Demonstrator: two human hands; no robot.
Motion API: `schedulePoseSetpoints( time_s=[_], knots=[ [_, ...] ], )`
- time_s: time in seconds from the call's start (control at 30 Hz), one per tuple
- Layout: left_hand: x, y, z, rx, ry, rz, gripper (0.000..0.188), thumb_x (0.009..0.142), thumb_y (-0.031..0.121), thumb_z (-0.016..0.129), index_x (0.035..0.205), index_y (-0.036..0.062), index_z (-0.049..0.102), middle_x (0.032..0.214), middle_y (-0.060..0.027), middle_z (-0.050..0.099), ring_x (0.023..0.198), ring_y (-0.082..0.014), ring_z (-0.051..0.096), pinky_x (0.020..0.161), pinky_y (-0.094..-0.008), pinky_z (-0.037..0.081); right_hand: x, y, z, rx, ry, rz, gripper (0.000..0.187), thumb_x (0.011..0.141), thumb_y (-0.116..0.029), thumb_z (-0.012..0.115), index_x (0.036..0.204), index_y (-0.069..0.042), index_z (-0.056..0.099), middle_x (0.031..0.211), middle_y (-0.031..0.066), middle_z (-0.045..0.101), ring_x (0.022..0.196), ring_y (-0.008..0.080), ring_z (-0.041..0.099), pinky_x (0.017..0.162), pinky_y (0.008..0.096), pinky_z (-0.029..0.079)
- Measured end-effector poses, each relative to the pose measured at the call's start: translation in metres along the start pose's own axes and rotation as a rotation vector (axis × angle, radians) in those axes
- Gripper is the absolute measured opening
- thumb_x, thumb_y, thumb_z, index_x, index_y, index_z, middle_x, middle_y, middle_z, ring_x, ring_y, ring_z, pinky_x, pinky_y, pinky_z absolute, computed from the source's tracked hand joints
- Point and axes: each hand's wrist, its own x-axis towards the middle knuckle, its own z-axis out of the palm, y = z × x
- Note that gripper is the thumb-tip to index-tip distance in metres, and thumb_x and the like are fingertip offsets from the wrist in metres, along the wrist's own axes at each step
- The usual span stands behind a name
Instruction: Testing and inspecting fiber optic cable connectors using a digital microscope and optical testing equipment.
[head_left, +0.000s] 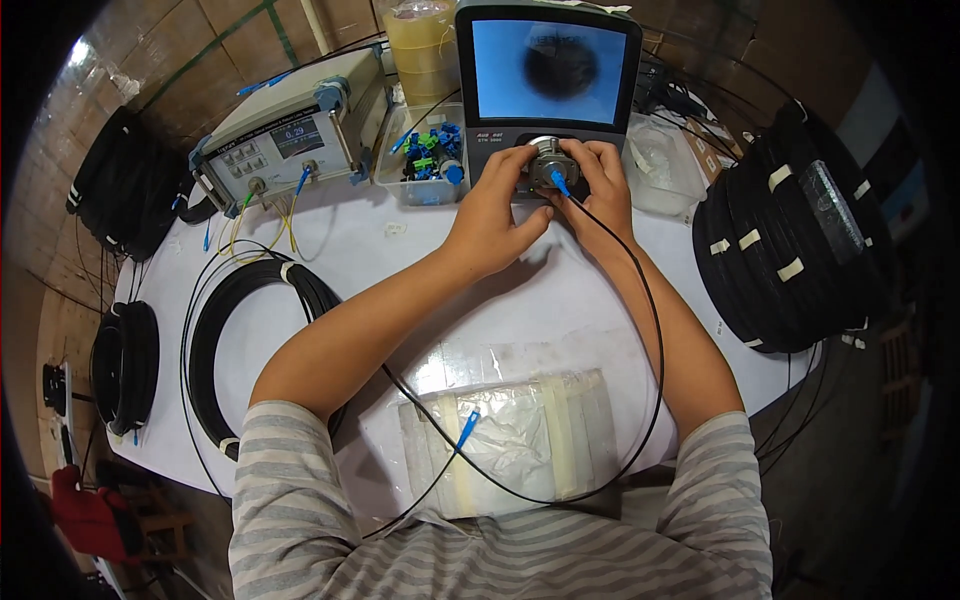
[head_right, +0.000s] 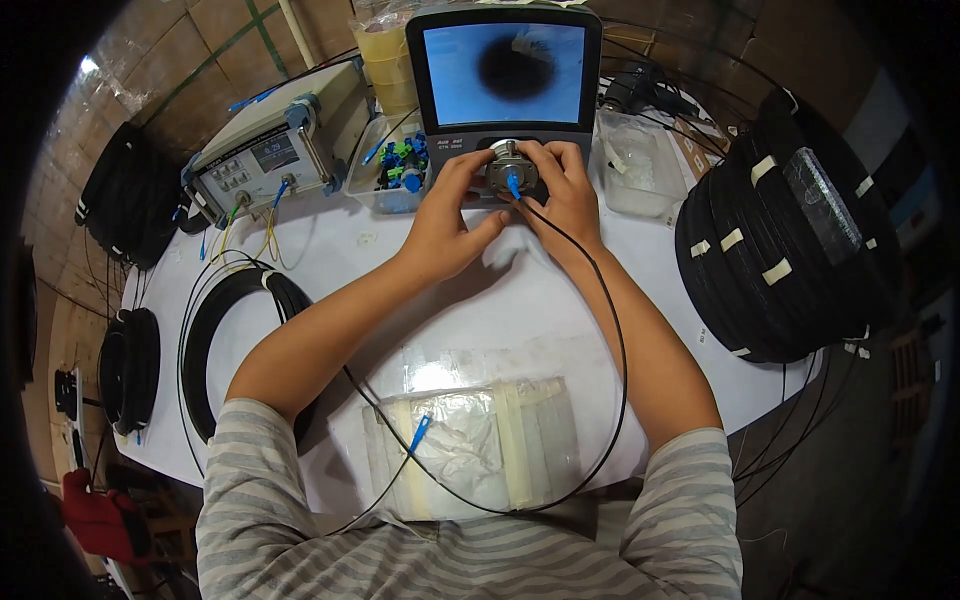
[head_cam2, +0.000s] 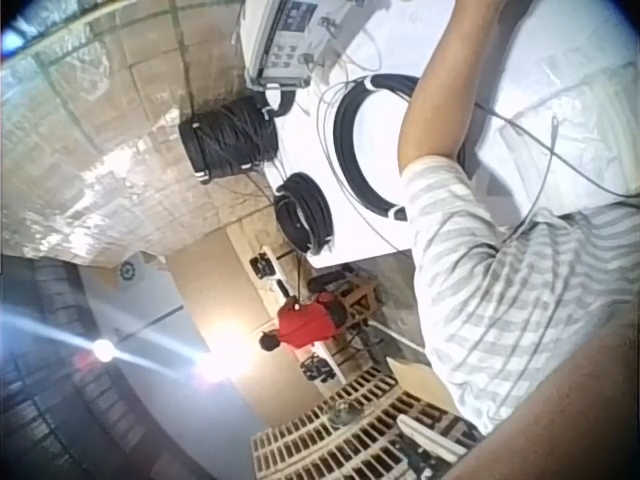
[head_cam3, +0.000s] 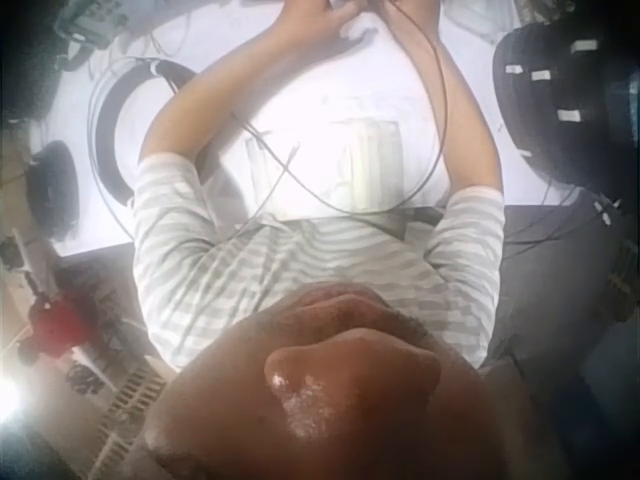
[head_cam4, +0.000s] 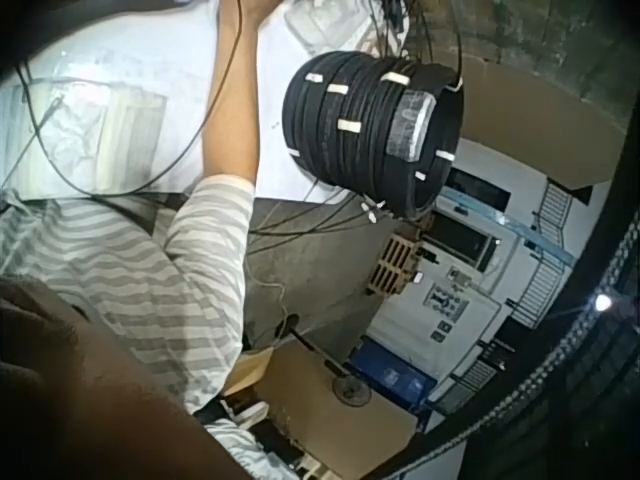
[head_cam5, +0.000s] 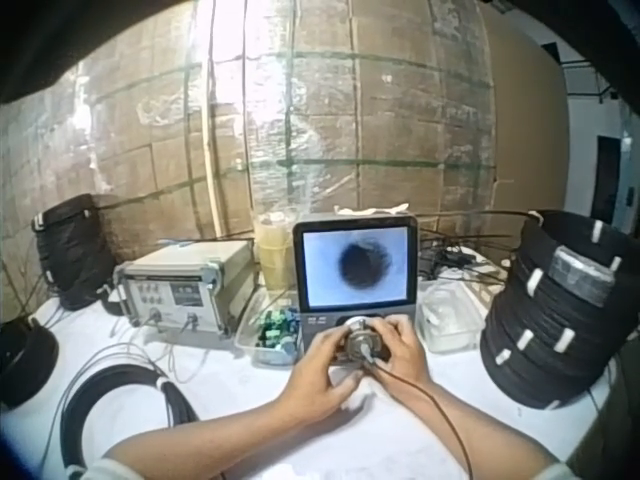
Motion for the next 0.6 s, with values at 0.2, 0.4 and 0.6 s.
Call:
schedulePoseSetpoints(
  time_s=[0.2,0.4,0.6],
  knots=[
    [-0.002,0.000,-0.002,-0.065,-0.015,-0.078,0.074,0.087,0.008,0.077,0.153,-0.0001,0.043,0.142,-0.0164,0.050,0.116,-0.0253,0.066,0.096,-0.0367,0.055,0.003,-0.007,-0.002,0.004,-0.022,0.012,0.067,0.072,-0.005,0.087,0.134,-0.016,0.063,0.120,0.0099,0.056,0.108,0.0323,0.063,0.090,0.0402,0.054],
    [-0.001,-0.003,0.001,-0.090,-0.015,-0.007,0.080,0.087,0.008,0.077,0.157,0.0016,0.039,0.145,-0.0161,0.050,0.117,-0.0247,0.066,0.096,-0.0368,0.055,0.004,-0.005,0.002,-0.024,0.034,0.007,0.059,0.070,-0.011,0.089,0.124,-0.009,0.065,0.120,0.0113,0.058,0.109,0.0332,0.064,0.090,0.0412,0.055],
    [0.002,-0.008,-0.002,-0.031,-0.058,0.030,0.083,0.087,0.015,0.076,0.158,0.0017,0.036,0.154,-0.0205,0.047,0.132,-0.0334,0.058,0.105,-0.0408,0.053,0.000,0.000,0.008,-0.011,0.055,0.045,0.059,0.071,-0.014,0.089,0.124,-0.006,0.062,0.120,0.0125,0.059,0.110,0.0337,0.065,0.091,0.0409,0.055]
  ],
)
